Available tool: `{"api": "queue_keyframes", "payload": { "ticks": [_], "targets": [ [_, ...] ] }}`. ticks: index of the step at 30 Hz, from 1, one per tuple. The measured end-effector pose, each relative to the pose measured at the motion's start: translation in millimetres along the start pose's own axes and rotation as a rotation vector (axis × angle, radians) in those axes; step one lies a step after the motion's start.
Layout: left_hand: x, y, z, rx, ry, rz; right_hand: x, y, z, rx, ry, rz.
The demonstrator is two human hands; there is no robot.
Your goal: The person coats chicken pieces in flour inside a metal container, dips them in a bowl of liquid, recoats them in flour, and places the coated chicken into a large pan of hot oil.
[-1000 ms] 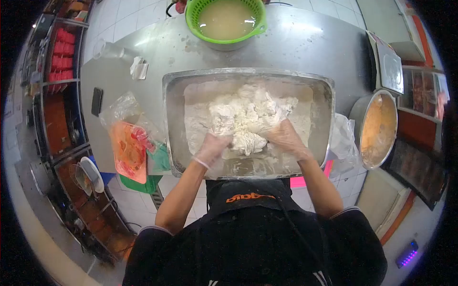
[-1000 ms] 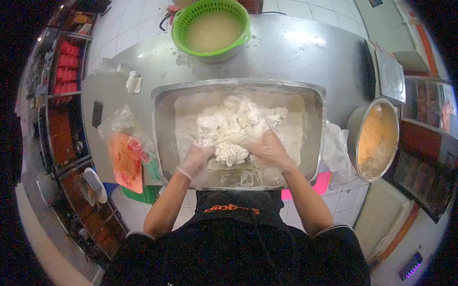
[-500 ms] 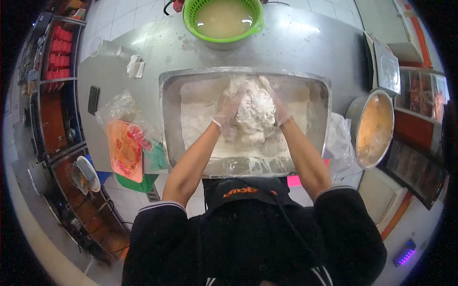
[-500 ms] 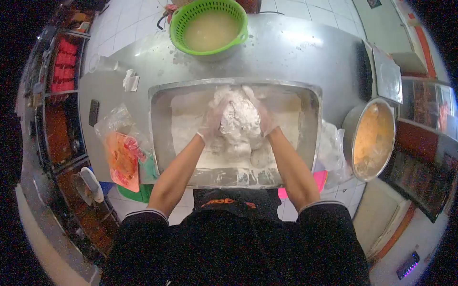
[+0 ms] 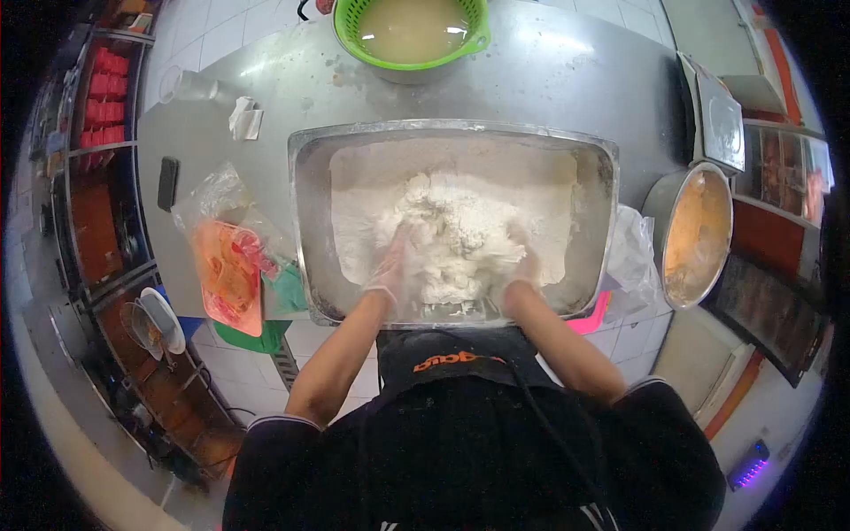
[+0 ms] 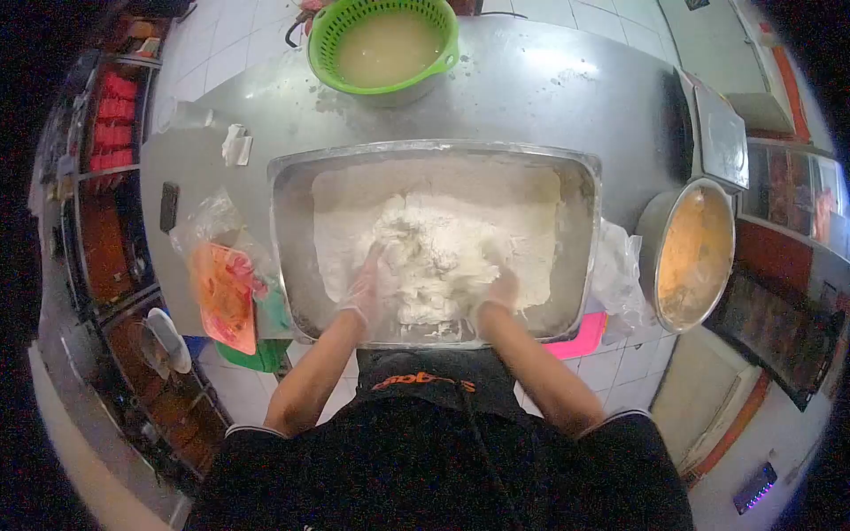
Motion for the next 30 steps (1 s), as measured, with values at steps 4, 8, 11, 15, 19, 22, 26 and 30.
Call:
{"api": "queue_keyframes", "payload": {
  "ticks": [4,8,11,15,19,22,26,30],
  "targets": [
    [18,3,-55,0.242,-0.424,-0.456,50,-4,56,-0.123,-0.529,0.441],
    [39,57,0,0.567,-0.453,-0.347,40,-37,62,-0.859,-0.857,0.951],
    [25,62,12,0.616,-0.467,-0.103,34,-60,80,-0.64,-0.846,0.82],
    [4,56,-37,0.818,-0.528,-0.316,38,-109,43,-0.569,-0.727,0.553],
    [18,46,-124,0.456,-0.272,-0.277,84,-98,-31,-0.702,-0.804,0.52],
    [62,84,-51,0.355,-0.178,-0.294,122,-75,-58,-0.763,-0.901,0.832],
    [37,96,-57,0.765,-0.256,-0.419,120,-89,36,-0.88,-0.952,1.23],
    [-16,62,-2,0.534,-0.403,-0.844,50,-109,48,-0.849,-0.84,1.654]
  ]
}}
Point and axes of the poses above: each hand's wrist, its own z-axis away from the middle knuckle, its own x-axis out of the palm, y = z × x, the point moved 6 cm from there along -z, towards the middle knuckle, and after that the axes turned 2 degrees about x, right-handed, at the moved point
